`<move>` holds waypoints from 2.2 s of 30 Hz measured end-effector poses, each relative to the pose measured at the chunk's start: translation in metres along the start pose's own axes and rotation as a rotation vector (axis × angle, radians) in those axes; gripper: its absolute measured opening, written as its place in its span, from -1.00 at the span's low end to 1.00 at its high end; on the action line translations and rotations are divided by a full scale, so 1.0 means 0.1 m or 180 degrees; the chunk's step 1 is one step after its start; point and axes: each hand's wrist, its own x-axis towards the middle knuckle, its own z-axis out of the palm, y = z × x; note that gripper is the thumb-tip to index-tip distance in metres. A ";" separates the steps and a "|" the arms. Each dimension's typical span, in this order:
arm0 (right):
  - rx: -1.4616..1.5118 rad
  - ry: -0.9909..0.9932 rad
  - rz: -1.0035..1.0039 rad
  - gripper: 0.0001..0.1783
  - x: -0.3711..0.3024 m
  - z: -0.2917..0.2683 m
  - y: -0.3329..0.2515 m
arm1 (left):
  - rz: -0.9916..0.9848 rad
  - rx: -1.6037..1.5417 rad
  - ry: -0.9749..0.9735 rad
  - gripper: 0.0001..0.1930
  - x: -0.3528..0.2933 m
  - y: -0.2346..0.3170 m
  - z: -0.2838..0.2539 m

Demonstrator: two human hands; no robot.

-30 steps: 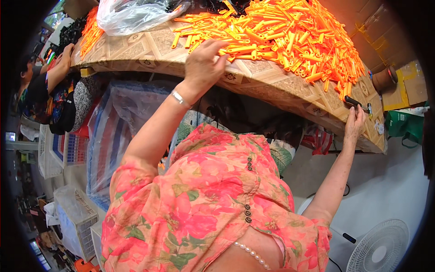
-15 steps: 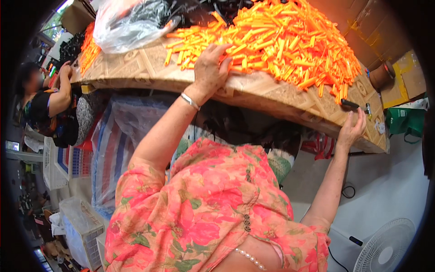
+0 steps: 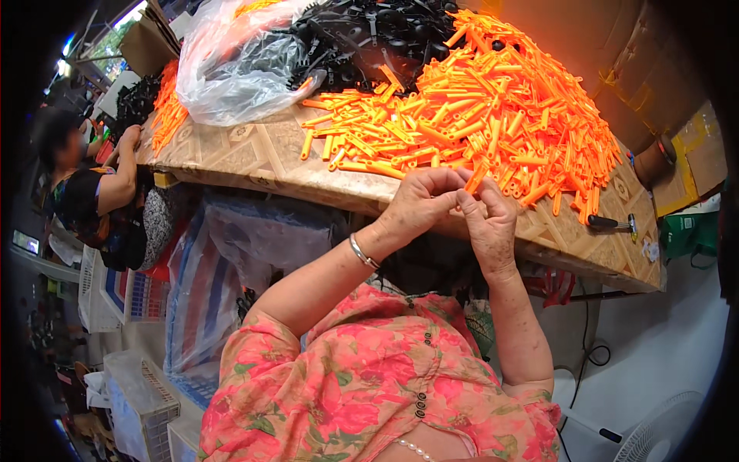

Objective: The person assembles small orange plastic components by inserting them into a black plastic holder and tapping them with a hammer. The person repeats this process for multiple units, placing the finished items on the table.

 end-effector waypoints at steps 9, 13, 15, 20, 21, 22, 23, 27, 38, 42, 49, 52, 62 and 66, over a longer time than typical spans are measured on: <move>0.0380 0.0744 0.0551 -0.80 -0.03 -0.31 0.29 | 0.1963 0.3982 0.1436 -0.68 1.37 0.23 -1.02; 0.0346 0.0734 0.0691 -0.81 -0.08 -0.30 0.27 | 0.1402 0.5473 0.1554 -0.54 1.95 0.33 -1.52; 0.0420 0.0667 0.0600 -0.81 -0.08 -0.31 0.31 | 0.1136 0.5829 0.1144 -0.53 2.12 0.32 -1.65; 0.0418 0.0530 0.0606 -0.82 -0.08 -0.33 0.34 | 0.1326 0.6026 0.1064 -0.59 2.22 0.20 -1.80; 0.0398 0.0512 0.0611 -0.82 -0.09 -0.33 0.34 | 0.1350 0.5835 0.1141 -0.61 2.22 0.18 -1.82; 0.0327 0.0512 0.0582 -0.82 -0.10 -0.34 0.35 | 0.1368 0.5647 0.1212 -0.62 2.19 0.19 -1.81; 0.0259 0.0510 0.0552 -0.82 -0.09 -0.35 0.36 | 0.1382 0.5461 0.1283 -0.64 2.15 0.19 -1.80; 0.0123 0.0510 0.0528 -0.83 -0.07 -0.33 0.36 | 0.1766 0.4847 0.1576 -0.73 2.06 0.20 -1.87; 0.0374 0.0741 0.0684 -0.77 -0.06 -0.29 0.35 | 0.0771 0.0258 0.1556 -0.72 1.37 0.71 -1.42; 0.0604 0.0836 0.0584 -0.73 -0.11 -0.34 0.34 | 0.0068 -0.0881 0.0857 -0.62 0.91 0.69 -1.00; 0.1354 0.0741 0.0982 -0.69 -0.47 -0.31 -0.06 | -0.0808 -0.1601 0.0133 -0.51 0.03 0.23 -0.07; 0.1415 0.0643 0.1216 -0.64 -0.63 -0.32 -0.21 | -0.0902 -0.1918 0.0207 -0.52 -0.16 0.09 0.16; 0.1593 0.0449 0.1247 -0.68 -0.78 -0.40 -0.36 | -0.0665 -0.1717 0.0334 -0.57 -0.23 0.17 0.32; 0.0641 0.0676 0.0826 -0.80 -0.77 -0.36 -0.25 | -0.0629 -0.1807 0.0200 -0.55 -0.25 0.15 0.31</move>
